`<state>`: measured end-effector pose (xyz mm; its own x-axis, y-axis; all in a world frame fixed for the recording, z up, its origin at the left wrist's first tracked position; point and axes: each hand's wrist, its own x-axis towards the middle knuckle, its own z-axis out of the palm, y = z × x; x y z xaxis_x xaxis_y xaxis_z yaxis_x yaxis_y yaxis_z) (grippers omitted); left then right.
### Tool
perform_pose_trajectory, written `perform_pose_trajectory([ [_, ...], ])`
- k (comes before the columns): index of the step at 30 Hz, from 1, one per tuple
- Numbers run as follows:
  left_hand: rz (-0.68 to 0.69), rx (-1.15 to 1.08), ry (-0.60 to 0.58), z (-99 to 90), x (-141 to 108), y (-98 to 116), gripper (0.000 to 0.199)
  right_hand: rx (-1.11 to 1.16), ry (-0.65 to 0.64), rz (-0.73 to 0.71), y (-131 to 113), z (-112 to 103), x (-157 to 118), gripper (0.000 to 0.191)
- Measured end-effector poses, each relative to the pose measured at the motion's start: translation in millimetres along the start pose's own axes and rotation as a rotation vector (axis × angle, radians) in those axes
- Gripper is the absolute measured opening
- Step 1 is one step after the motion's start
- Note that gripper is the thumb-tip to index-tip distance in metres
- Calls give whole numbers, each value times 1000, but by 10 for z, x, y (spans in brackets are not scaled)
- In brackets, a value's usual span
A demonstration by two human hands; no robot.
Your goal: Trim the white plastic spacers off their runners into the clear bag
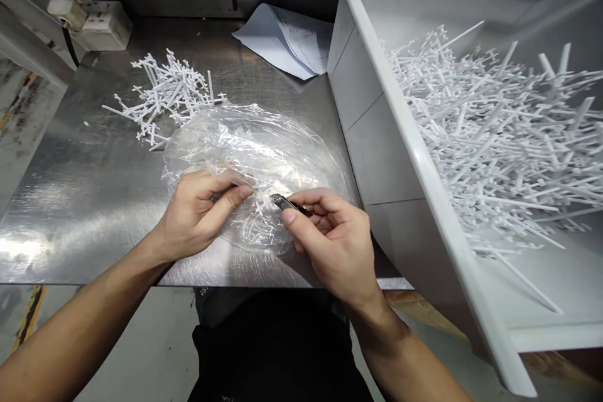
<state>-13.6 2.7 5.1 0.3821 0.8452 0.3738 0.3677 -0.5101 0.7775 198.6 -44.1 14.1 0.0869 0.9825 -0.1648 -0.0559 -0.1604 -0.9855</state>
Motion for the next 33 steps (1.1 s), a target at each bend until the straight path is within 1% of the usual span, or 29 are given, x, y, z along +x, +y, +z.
perform_pose_trajectory([
  [11,3,69,7,15,14,37,13,-31,-6,-34,56,-1,-29,17],
  [13,-5,54,-9,22,21,40,16,-27,-10,-11,65,-6,-26,19],
  [16,-58,14,-57,24,35,45,25,-5,-26,25,65,-8,-16,20],
  [18,-90,-5,-82,15,46,44,27,3,-14,14,60,-7,-7,19],
  [20,-94,-15,-112,-5,59,42,23,22,15,-15,55,-6,2,20],
  [23,-36,8,-211,-56,87,59,15,66,27,-61,57,-9,6,20],
  [26,15,58,-341,-121,126,125,17,75,3,-119,75,-11,-8,18],
  [28,16,77,-419,-160,153,184,19,57,2,-167,90,-9,-26,17],
  [29,9,91,-449,-175,164,211,20,26,10,-208,96,-7,-34,15],
  [31,-12,141,-476,-188,180,250,23,-82,21,-337,99,-2,-44,12],
  [33,-11,193,-482,-179,189,266,25,-210,-16,-462,92,7,-36,10],
])
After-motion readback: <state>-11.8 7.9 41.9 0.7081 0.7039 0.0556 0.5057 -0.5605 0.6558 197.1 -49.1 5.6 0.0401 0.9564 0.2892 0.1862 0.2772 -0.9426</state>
